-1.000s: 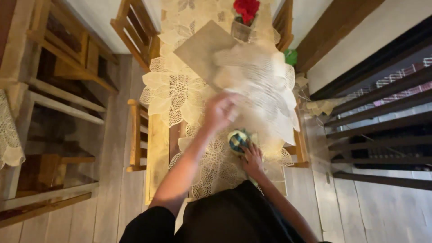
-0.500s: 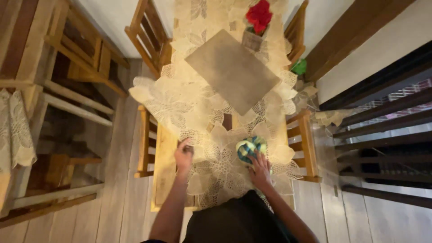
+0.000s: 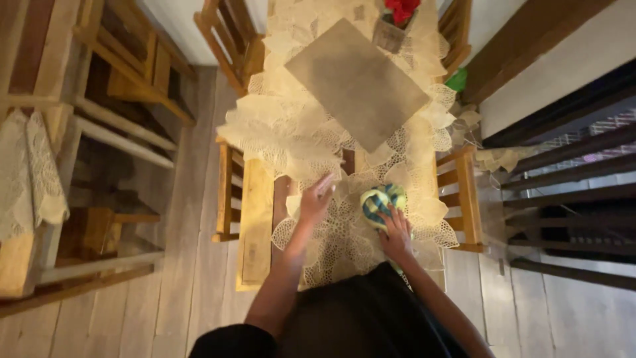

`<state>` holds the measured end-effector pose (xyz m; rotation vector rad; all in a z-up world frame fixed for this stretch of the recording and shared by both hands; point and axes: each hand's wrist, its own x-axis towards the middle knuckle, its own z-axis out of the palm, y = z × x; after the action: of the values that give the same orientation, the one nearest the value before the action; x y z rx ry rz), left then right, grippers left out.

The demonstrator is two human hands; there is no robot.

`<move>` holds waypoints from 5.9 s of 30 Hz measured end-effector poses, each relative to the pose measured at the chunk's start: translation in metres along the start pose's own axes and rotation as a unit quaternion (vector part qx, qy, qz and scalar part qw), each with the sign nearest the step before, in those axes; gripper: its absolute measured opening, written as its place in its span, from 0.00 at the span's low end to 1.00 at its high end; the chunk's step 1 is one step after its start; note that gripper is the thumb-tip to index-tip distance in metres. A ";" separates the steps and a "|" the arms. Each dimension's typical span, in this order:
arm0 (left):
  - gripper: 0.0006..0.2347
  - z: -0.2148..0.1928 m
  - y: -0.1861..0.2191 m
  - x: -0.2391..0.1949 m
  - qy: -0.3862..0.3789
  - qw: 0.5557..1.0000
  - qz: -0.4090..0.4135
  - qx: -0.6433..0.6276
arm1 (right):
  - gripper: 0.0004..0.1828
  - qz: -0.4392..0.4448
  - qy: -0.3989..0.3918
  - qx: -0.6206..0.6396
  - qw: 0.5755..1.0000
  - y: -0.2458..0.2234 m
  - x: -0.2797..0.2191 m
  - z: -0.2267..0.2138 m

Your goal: Wiping and arranging lace table mats on wooden tables in a dining room.

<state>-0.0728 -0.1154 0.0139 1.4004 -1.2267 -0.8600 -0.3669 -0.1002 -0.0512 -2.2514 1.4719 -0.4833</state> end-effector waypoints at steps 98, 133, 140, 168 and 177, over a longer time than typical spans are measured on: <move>0.25 -0.035 0.097 -0.131 -0.235 0.933 -0.172 -0.213 | 0.28 0.256 0.145 0.412 0.863 -0.086 -0.078 0.041; 0.34 0.082 -0.053 -0.227 -0.094 0.844 -0.149 0.507 | 0.37 -0.049 -0.122 0.449 0.884 -0.013 0.023 0.052; 0.37 0.073 -0.024 -0.209 -0.162 0.840 -0.229 0.464 | 0.32 -0.374 -0.268 0.114 0.880 -0.065 0.118 0.071; 0.50 0.079 -0.070 -0.215 -0.173 0.872 -0.151 0.433 | 0.39 0.025 -0.271 0.047 0.961 0.011 0.009 0.076; 0.14 0.058 -0.092 -0.234 -0.110 0.909 0.010 0.402 | 0.32 -0.234 -0.054 0.002 0.971 -0.063 -0.006 0.059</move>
<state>-0.1588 0.0915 -0.1139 1.9590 -1.8941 -0.5049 -0.2903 -0.0633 -0.0701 -2.5780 0.8769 -0.4872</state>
